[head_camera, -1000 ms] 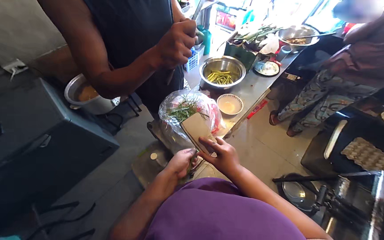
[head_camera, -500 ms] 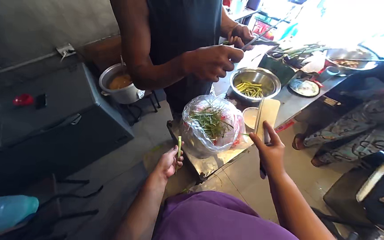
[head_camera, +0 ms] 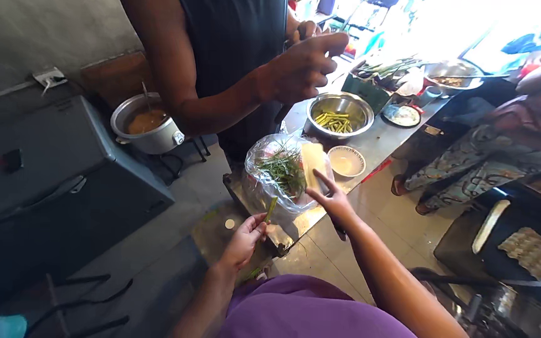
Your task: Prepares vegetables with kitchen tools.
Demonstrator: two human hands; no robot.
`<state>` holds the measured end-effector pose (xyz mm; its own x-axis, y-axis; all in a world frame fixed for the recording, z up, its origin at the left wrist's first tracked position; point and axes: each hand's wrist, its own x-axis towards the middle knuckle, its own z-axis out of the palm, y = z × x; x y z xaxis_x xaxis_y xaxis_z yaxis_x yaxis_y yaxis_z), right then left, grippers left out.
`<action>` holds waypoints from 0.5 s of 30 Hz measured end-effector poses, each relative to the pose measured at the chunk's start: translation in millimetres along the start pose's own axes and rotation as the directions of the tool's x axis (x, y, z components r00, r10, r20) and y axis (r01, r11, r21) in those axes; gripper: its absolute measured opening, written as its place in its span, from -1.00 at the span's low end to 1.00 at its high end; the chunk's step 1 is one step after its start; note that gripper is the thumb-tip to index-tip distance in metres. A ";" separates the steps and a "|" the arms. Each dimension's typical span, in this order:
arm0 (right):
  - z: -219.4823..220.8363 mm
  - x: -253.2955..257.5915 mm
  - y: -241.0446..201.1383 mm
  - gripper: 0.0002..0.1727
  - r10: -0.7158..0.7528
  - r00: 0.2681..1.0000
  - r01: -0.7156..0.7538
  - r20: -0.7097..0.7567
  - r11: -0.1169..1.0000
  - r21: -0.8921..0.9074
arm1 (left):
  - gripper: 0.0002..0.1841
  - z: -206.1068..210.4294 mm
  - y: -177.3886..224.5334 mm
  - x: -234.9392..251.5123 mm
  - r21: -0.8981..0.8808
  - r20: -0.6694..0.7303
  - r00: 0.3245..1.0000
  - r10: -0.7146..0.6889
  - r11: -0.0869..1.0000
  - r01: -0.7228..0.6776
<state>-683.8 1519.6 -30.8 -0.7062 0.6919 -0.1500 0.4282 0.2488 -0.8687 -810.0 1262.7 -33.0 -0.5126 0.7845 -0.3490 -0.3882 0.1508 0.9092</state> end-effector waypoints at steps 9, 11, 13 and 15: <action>21.8 -69.9 4.8 -0.01 0.022 0.926 -0.148 0.376 0.939 0.310 | -0.83 33.2 5.9 16.8 0.036 0.257 0.965 -0.062 0.998 0.054; 19.7 -72.1 6.9 -0.04 0.005 0.940 -0.129 0.342 0.931 0.341 | -0.88 40.5 4.2 23.4 0.020 0.299 0.952 -0.072 0.997 0.069; 16.1 -76.8 8.3 -0.08 0.005 0.949 -0.127 0.317 0.923 0.364 | -0.89 46.4 2.6 27.6 0.010 0.356 0.932 -0.070 0.997 0.072; 11.4 -80.9 9.5 -0.13 0.009 0.958 -0.125 0.286 0.914 0.387 | -0.87 51.3 2.2 32.0 0.028 0.417 0.907 -0.063 0.998 0.056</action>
<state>-629.0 1458.3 -32.3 -0.8341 0.4711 -0.2870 0.2610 -0.1213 -0.9577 -788.0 1319.0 -30.5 -0.1210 0.9527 -0.2787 -0.3944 0.2115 0.8943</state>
